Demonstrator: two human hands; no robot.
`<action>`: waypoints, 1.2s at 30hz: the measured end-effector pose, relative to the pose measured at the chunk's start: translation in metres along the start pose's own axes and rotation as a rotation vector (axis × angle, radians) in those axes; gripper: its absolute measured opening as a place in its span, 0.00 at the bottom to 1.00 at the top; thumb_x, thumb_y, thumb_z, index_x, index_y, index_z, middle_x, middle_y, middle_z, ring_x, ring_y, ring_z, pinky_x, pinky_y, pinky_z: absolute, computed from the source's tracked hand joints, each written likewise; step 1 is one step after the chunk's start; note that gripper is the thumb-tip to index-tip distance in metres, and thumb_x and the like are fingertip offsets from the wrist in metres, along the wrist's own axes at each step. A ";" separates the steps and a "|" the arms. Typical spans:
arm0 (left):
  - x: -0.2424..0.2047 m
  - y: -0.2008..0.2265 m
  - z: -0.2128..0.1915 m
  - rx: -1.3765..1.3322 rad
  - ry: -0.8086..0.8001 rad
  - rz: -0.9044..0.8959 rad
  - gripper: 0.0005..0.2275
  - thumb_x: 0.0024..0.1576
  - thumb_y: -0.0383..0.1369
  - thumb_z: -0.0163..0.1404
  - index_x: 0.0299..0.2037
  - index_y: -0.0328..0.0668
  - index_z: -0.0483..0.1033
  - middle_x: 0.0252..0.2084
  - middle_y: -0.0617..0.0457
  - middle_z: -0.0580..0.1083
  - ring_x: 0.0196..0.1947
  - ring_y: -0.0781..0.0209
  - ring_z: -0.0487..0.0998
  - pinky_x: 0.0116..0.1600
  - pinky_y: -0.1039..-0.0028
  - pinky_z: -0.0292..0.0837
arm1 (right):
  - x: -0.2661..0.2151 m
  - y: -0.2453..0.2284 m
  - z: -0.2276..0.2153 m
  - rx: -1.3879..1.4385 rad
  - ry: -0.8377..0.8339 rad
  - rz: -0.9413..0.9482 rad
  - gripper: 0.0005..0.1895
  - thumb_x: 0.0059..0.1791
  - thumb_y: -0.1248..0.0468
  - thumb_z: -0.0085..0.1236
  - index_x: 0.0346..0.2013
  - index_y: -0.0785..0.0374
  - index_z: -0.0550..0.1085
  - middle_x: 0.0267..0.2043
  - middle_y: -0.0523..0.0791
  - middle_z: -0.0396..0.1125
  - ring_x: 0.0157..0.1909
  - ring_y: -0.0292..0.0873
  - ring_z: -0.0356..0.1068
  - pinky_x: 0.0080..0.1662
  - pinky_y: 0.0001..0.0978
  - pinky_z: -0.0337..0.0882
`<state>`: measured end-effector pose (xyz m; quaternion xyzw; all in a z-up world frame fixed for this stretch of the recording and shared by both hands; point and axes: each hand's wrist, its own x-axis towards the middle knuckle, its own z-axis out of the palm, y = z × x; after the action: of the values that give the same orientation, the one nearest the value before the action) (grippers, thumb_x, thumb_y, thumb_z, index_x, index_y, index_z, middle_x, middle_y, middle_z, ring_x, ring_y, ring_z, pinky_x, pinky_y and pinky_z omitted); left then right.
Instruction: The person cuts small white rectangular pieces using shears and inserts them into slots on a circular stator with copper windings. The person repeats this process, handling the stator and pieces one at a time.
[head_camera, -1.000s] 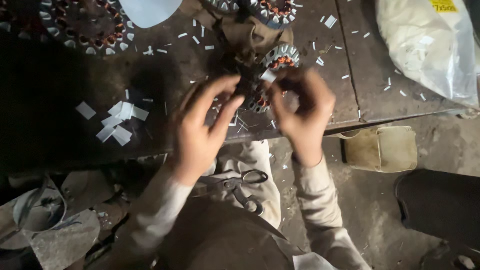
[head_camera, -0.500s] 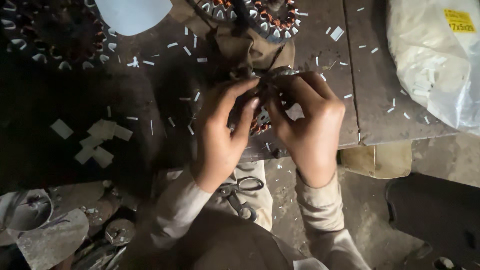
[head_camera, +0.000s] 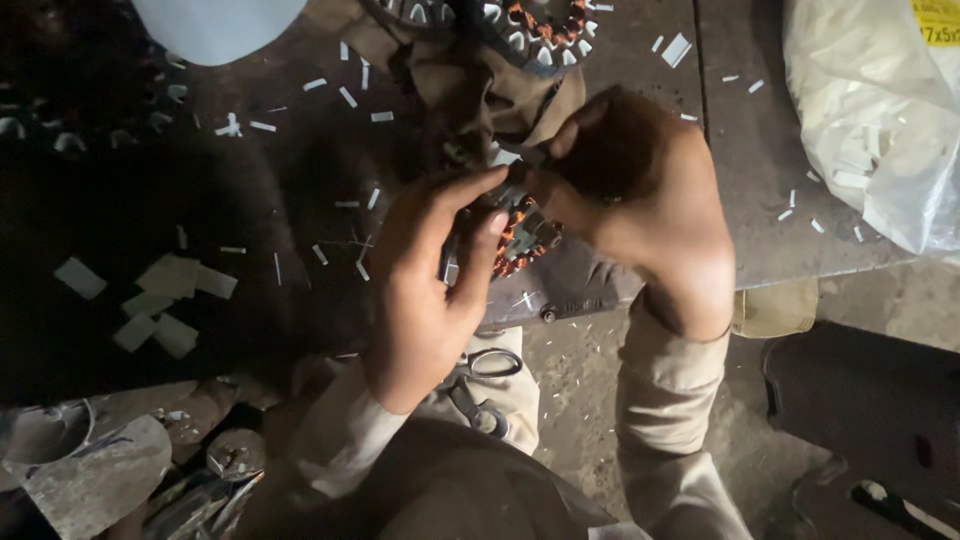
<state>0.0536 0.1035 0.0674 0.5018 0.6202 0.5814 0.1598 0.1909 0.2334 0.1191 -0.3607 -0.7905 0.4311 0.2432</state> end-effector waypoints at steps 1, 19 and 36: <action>0.000 0.000 -0.001 0.006 0.000 0.003 0.11 0.68 0.25 0.53 0.59 0.39 0.75 0.54 0.47 0.76 0.54 0.52 0.78 0.60 0.70 0.72 | 0.002 0.003 -0.001 0.079 -0.027 0.022 0.15 0.46 0.75 0.70 0.40 0.68 0.70 0.36 0.41 0.70 0.40 0.30 0.68 0.43 0.24 0.71; -0.011 -0.003 0.005 -0.111 0.014 -0.073 0.07 0.70 0.24 0.52 0.56 0.35 0.74 0.53 0.48 0.76 0.55 0.58 0.78 0.62 0.74 0.71 | 0.006 -0.003 0.002 0.346 -0.116 0.034 0.23 0.45 0.78 0.66 0.39 0.61 0.60 0.35 0.37 0.59 0.39 0.29 0.63 0.42 0.23 0.68; -0.012 -0.006 0.004 0.021 0.034 0.012 0.10 0.67 0.23 0.53 0.57 0.36 0.74 0.55 0.47 0.76 0.55 0.53 0.77 0.64 0.68 0.70 | -0.045 0.012 0.048 -0.486 0.309 -0.494 0.19 0.46 0.79 0.59 0.51 0.70 0.71 0.48 0.55 0.67 0.47 0.59 0.69 0.47 0.45 0.71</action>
<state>0.0597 0.0974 0.0562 0.4972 0.6261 0.5840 0.1406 0.1901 0.1787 0.0810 -0.2669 -0.8870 0.0996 0.3634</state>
